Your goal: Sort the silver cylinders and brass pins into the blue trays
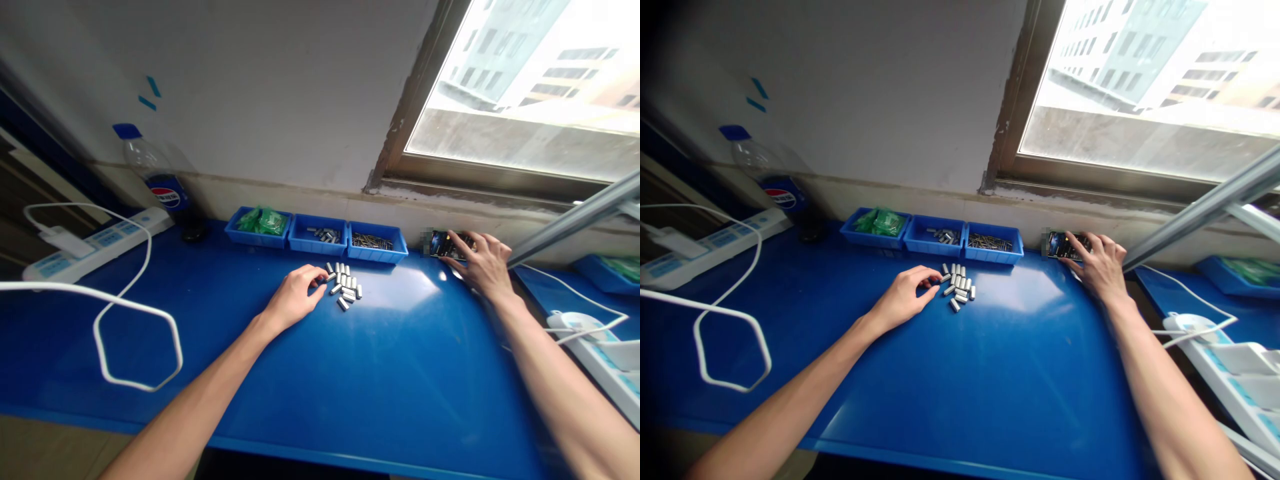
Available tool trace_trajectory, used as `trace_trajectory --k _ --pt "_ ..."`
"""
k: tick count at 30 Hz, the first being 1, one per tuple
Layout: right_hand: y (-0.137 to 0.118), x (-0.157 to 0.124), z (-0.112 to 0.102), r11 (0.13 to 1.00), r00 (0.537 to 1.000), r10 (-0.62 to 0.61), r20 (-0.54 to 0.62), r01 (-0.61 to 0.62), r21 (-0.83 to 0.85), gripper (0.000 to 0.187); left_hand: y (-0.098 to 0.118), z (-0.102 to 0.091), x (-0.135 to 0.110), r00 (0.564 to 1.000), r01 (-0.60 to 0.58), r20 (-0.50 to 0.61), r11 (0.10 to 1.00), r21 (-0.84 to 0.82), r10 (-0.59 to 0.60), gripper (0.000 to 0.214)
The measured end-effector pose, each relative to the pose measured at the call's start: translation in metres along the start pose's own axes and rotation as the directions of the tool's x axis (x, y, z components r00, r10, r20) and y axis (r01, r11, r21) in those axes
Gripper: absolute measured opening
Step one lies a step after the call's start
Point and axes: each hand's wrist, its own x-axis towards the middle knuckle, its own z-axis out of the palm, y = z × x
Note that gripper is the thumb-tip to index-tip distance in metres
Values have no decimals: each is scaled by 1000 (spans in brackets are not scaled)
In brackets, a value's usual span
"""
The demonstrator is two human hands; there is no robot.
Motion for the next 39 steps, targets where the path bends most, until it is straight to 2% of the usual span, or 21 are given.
trace_trajectory --k 8,13,22,29,35,39 --pt "4 -1 6 999 1000 -15 -10 14 -43 63 -3 1 0 1000 1 1 1000 5 -1 17" --pt "4 -3 7 998 1000 -22 -5 22 -62 58 -6 3 0 1000 -14 -1 1000 1 14 18" --pt "-1 -2 1 999 1000 9 7 -8 -47 62 -2 1 0 1000 -4 -1 1000 0 4 17" --pt "-8 -3 -8 1000 998 19 68 -18 -22 63 -3 1 1 1000 -6 -3 1000 -13 6 17" --pt "-2 -3 -1 999 1000 -3 30 4 -49 58 -6 3 1 1000 -12 -2 1000 -9 12 17" --pt "-1 -2 2 999 1000 16 18 -15 -39 63 -7 4 1 1000 -18 -1 1000 -14 17 17"
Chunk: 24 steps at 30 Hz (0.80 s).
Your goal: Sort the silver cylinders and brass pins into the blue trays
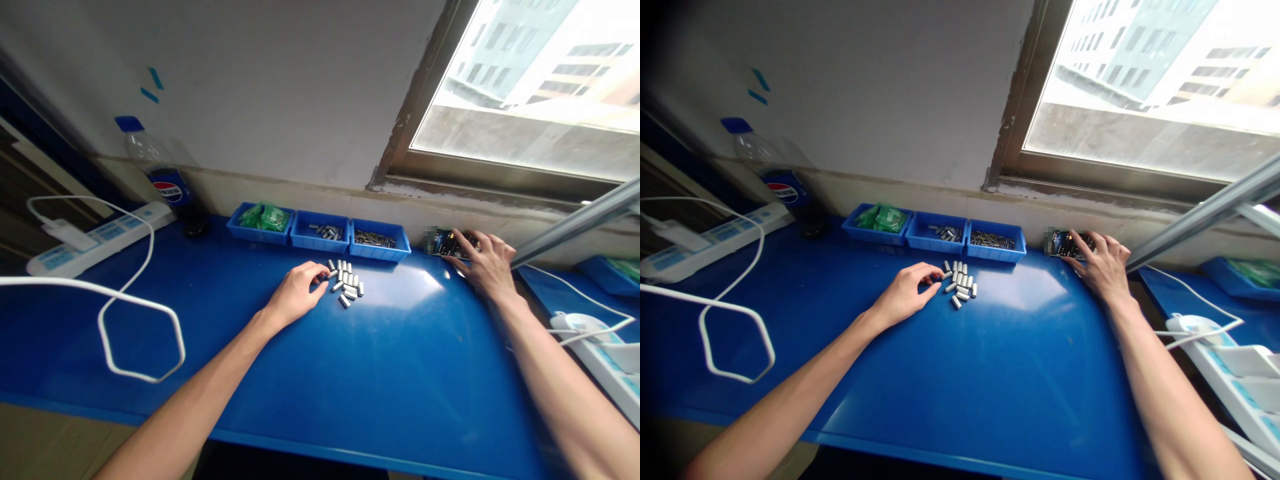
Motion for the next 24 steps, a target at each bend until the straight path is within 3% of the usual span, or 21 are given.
trace_trajectory --k 14,24 --pt "1 1 2 1000 1000 14 -18 -14 -7 60 5 -3 0 1000 9 7 1000 5 -9 17" --pt "-4 33 -22 995 991 -95 98 98 -33 61 3 -3 0 1000 2 4 1000 9 -2 17"
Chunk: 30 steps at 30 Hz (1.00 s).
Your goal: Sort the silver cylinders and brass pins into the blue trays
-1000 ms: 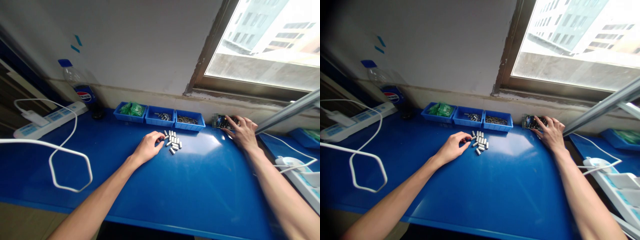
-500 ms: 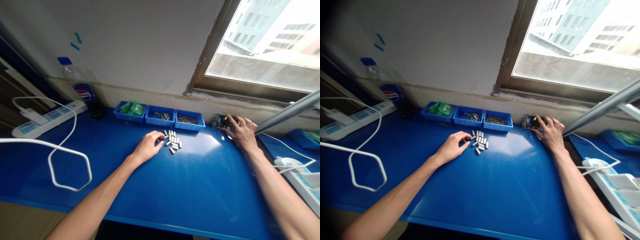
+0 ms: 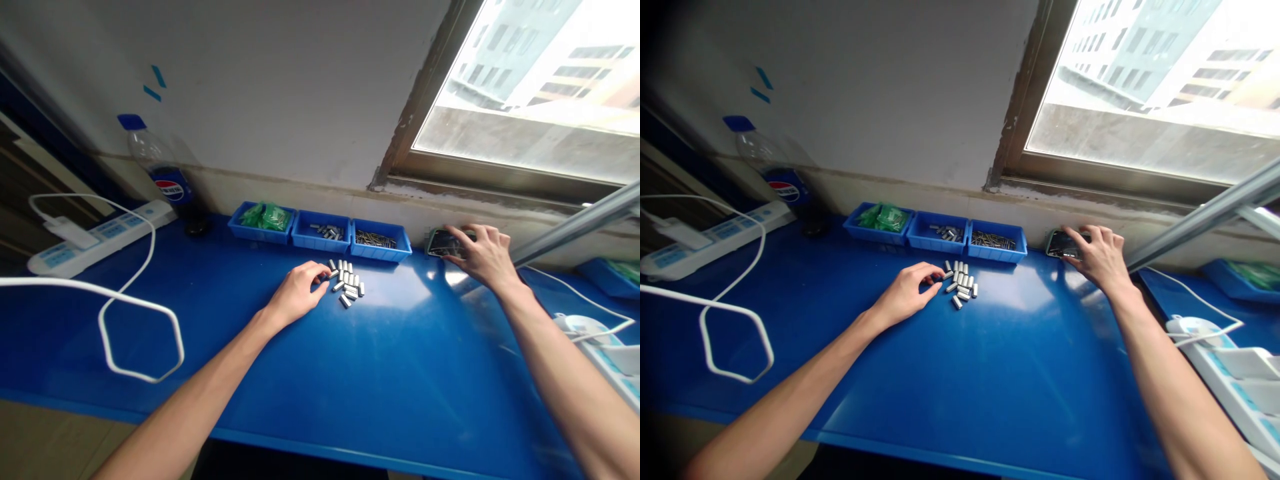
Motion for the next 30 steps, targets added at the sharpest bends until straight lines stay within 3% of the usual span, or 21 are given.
trace_trajectory --k 6,20,30 --pt "-8 9 -9 1000 1000 16 7 -16 0 59 -1 1 -1 1000 -4 -8 1000 -8 4 16" --pt "-3 12 -1 996 994 90 68 -90 -5 56 1 -1 0 1000 1 7 1000 -2 -1 17" --pt "-2 7 -2 994 994 100 37 -99 -44 55 2 -1 0 1000 -2 5 1000 1 2 16"
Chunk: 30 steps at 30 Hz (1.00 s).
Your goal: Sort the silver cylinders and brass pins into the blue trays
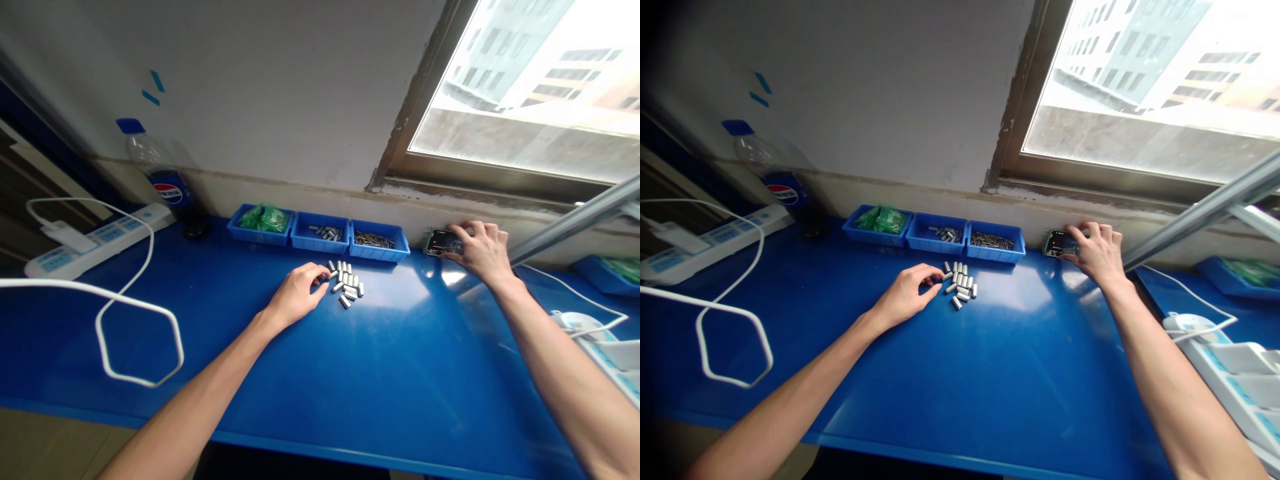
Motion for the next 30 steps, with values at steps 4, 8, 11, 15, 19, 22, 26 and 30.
trace_trajectory --k 4,8,11,15,19,22,26,30 --pt "-1 -3 1 1000 1000 10 -15 -10 15 56 0 0 0 1000 0 -2 1000 0 0 17" --pt "2 -3 4 998 999 30 -21 -29 48 55 -2 1 0 1000 -8 -10 1000 -1 8 16" --pt "6 -2 7 995 999 42 -12 -41 89 59 -3 1 0 1000 -3 -10 1000 -5 3 16" --pt "10 -2 11 990 997 77 -19 -74 123 57 -3 2 0 1000 3 -3 1000 -12 -3 17" --pt "13 -2 16 988 996 85 -14 -82 130 60 -4 2 0 1000 5 2 1000 -13 -5 17" --pt "14 -3 18 988 996 84 -11 -82 130 65 -4 2 0 1000 3 5 1000 -13 -3 17" --pt "15 -4 19 989 997 80 -20 -77 129 66 -2 1 0 1000 6 1 1000 -13 -6 16" --pt "14 -5 18 987 996 87 -6 -85 137 62 -1 1 1 1000 10 0 1000 -12 -10 17"
